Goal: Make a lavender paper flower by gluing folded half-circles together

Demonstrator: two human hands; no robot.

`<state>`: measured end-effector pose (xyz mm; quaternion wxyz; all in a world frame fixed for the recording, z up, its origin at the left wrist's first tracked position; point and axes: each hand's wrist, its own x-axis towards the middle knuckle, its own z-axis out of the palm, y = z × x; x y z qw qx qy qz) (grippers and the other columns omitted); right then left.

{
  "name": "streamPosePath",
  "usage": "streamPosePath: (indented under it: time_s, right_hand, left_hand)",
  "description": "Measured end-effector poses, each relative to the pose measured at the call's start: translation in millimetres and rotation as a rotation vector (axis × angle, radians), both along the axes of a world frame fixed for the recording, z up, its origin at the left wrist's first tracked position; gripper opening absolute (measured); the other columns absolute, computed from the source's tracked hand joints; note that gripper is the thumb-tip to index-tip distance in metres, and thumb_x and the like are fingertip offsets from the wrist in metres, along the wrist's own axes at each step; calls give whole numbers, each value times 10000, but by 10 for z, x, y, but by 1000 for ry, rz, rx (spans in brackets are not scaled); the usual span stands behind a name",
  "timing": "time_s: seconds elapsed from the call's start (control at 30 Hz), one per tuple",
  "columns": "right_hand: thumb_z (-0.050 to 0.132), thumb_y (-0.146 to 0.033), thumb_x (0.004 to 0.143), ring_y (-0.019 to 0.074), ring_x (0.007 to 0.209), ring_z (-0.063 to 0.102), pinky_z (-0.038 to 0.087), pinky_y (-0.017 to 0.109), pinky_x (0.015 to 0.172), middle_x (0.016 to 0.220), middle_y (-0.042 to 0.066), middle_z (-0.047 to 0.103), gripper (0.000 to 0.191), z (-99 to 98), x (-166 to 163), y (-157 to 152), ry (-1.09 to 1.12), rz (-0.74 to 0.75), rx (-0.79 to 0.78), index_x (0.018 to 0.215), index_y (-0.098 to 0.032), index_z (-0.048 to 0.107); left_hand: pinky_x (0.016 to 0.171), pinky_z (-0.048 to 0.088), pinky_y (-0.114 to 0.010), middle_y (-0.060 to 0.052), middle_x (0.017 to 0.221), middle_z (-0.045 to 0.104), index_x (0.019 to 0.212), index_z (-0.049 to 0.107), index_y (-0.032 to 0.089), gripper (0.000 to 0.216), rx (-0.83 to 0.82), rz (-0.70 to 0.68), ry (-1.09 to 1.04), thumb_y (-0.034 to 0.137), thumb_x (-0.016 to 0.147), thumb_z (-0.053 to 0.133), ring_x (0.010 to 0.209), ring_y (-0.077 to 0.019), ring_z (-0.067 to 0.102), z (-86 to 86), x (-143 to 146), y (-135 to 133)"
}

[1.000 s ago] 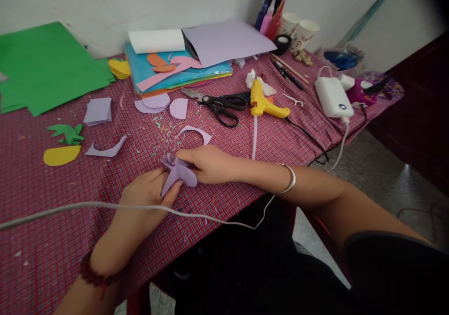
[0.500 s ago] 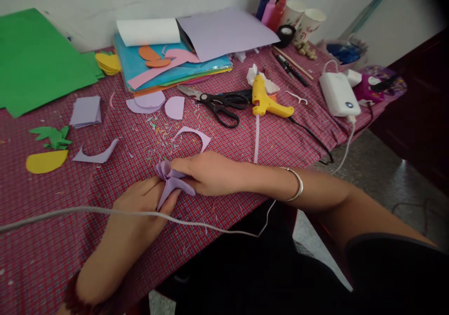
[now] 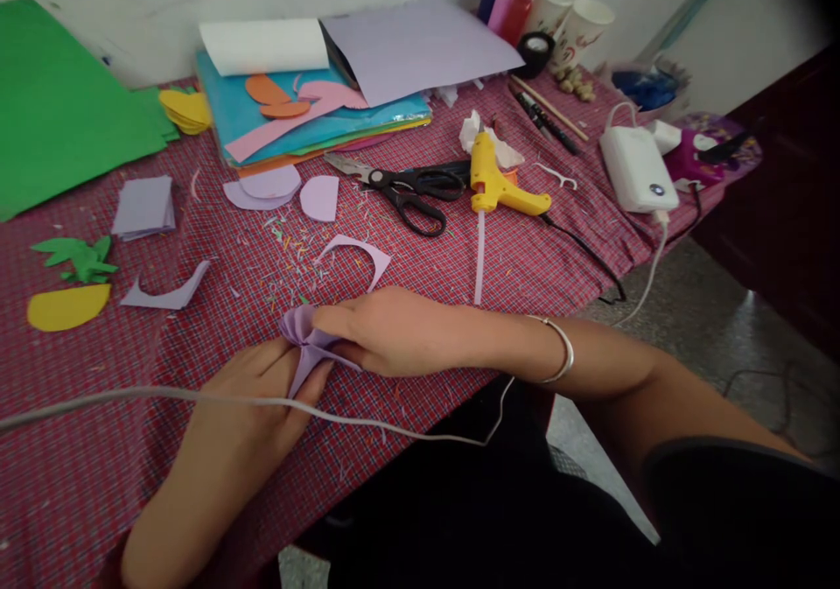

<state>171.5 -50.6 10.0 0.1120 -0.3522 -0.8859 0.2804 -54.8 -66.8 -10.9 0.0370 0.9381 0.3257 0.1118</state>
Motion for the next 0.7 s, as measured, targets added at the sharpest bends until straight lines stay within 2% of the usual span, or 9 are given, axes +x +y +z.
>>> streamPosePath:
  time_s: [0.3, 0.53, 0.7]
  right_hand:
    - [431, -202, 978, 155, 747, 575, 377, 274, 684, 891, 52, 660, 143, 38, 3, 10, 100, 54, 14, 971, -145, 562]
    - [417, -212, 994, 142, 788, 577, 397, 265, 751, 899, 60, 649, 175, 41, 19, 8, 186, 57, 42, 967, -133, 571]
    - [399, -268, 1021, 139, 805, 583, 413, 260, 781, 907, 58, 654, 224, 33, 19, 8, 255, 58, 22, 966, -141, 575]
  left_hand:
    - [641, 481, -373, -47, 759, 629, 886, 570, 224, 255, 25, -23, -65, 336, 995, 368, 710, -237, 618, 65, 39, 19]
    - [601, 457, -363, -38, 701, 603, 792, 532, 244, 309, -12, 62, -55, 394, 992, 351, 636, -217, 598, 39, 38, -3]
    - [656, 514, -400, -71, 763, 642, 836, 541, 238, 319, -17, 59, -28, 414, 996, 329, 714, -261, 651, 17, 33, 0]
